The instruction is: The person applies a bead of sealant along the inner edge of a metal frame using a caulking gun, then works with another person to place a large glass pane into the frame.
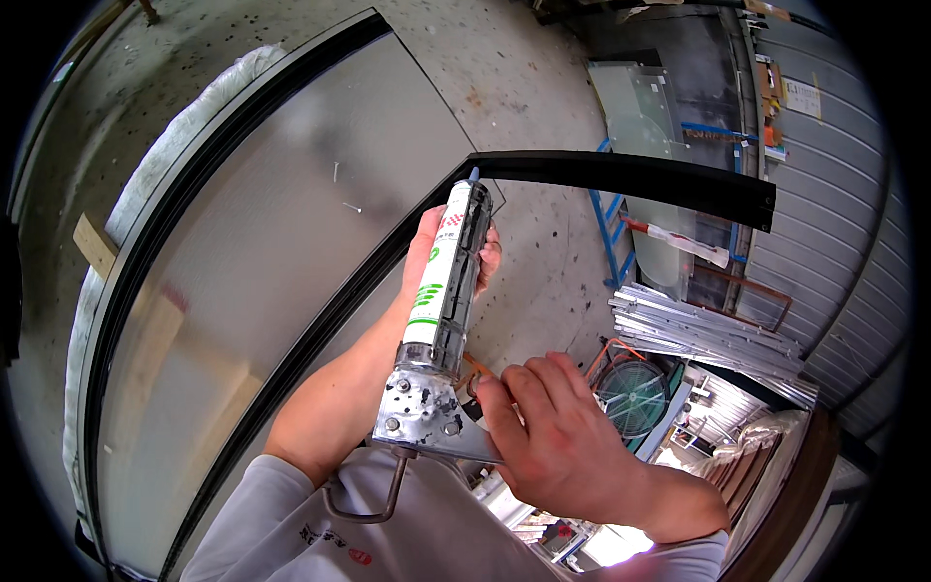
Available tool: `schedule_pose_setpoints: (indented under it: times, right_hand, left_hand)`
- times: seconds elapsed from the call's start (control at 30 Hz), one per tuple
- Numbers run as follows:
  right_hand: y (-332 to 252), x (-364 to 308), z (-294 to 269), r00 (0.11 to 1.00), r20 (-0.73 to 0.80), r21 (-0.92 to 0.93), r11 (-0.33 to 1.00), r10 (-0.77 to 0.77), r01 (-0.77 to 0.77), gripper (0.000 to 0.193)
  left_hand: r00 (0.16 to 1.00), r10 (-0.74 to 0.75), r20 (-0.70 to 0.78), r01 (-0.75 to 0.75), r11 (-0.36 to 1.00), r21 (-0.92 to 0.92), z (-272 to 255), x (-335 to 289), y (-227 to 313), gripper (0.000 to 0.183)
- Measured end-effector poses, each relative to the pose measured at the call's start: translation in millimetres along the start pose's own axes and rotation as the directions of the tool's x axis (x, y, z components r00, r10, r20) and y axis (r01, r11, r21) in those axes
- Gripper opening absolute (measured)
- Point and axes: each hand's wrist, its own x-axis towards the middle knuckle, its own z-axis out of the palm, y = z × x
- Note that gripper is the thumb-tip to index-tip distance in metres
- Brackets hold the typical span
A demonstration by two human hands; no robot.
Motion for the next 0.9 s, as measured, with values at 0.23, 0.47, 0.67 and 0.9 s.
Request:
schedule_pose_setpoints:
  times: [0.23, 0.47, 0.67, 0.9]
  right_hand:
    - [-5.8, 0.0, -3.3, 0.998, -0.03, 0.042, 0.998, 0.049, -0.048, 0.049]
    - [-16.9, -20.1, -16.4, 0.997, -0.046, -0.009, 0.997, 0.07, -0.07, 0.043]
    - [-38.7, -52.8, -41.5, 0.984, -0.077, -0.036, 0.986, 0.16, -0.164, 0.05]
    - [-72.0, -93.4, -76.2, 0.955, -0.13, -0.065, 0.959, 0.265, -0.275, 0.056]
  left_hand:
    - [0.999, -0.022, 0.029, 0.022, 1.0, 0.005, 7.3, 1.2, -4.5, 0.041]
    - [0.994, -0.023, -0.108, 0.031, 0.997, 0.067, 26.7, -2.0, -28.6, 0.04]
    - [0.99, 0.0, -0.139, 0.018, 0.991, 0.13, 56.4, -7.3, -73.7, 0.047]
    - [0.993, -0.043, -0.106, 0.063, 0.979, 0.193, 96.5, -16.8, -126.5, 0.046]
